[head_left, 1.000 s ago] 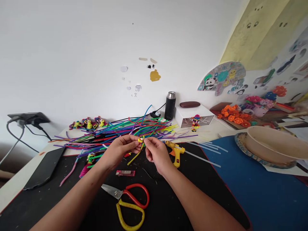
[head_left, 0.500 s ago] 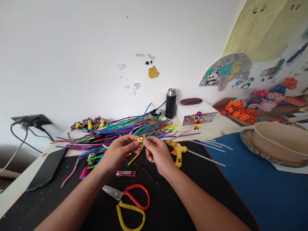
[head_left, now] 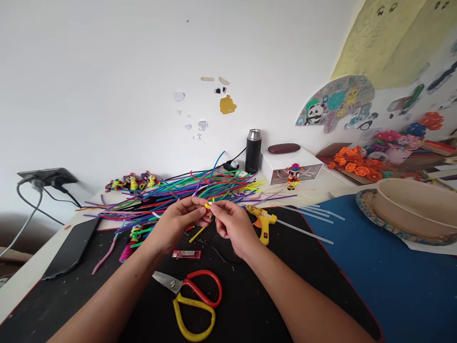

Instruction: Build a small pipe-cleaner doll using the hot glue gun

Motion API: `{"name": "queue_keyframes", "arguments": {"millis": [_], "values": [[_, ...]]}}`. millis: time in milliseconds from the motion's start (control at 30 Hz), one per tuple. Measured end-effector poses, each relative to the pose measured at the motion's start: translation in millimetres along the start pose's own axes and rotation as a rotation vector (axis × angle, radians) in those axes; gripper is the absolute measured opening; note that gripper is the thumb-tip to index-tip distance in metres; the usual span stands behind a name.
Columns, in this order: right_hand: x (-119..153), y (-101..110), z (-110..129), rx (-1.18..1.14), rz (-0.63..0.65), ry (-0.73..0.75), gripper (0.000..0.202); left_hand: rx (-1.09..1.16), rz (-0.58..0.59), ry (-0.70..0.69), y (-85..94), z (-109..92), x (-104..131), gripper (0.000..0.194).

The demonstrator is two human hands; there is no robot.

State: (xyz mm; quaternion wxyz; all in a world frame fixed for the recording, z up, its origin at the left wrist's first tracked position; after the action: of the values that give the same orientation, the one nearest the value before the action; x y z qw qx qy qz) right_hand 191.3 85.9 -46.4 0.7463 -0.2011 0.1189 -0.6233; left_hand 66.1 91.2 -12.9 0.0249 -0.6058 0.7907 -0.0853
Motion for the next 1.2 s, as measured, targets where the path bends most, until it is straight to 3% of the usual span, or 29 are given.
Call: {"name": "queue_keyframes", "arguments": {"millis": [1200], "values": [[0, -6, -6, -0.009, 0.026, 0.021, 0.038, 0.095, -0.064, 0.049, -0.9, 11, 1, 0.036]]}}
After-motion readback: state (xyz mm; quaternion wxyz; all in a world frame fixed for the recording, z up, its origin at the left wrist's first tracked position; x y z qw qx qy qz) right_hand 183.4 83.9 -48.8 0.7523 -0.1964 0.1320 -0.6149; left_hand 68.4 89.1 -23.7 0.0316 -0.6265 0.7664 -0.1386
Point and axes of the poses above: each hand's wrist, its own x-axis away from the middle knuckle, its own y-axis out of the back of the hand, z = x × y, the point moved 10 cm from there along -x, towards the middle knuckle, and after that the axes turned 1 degree about x, right-handed, at the moved point
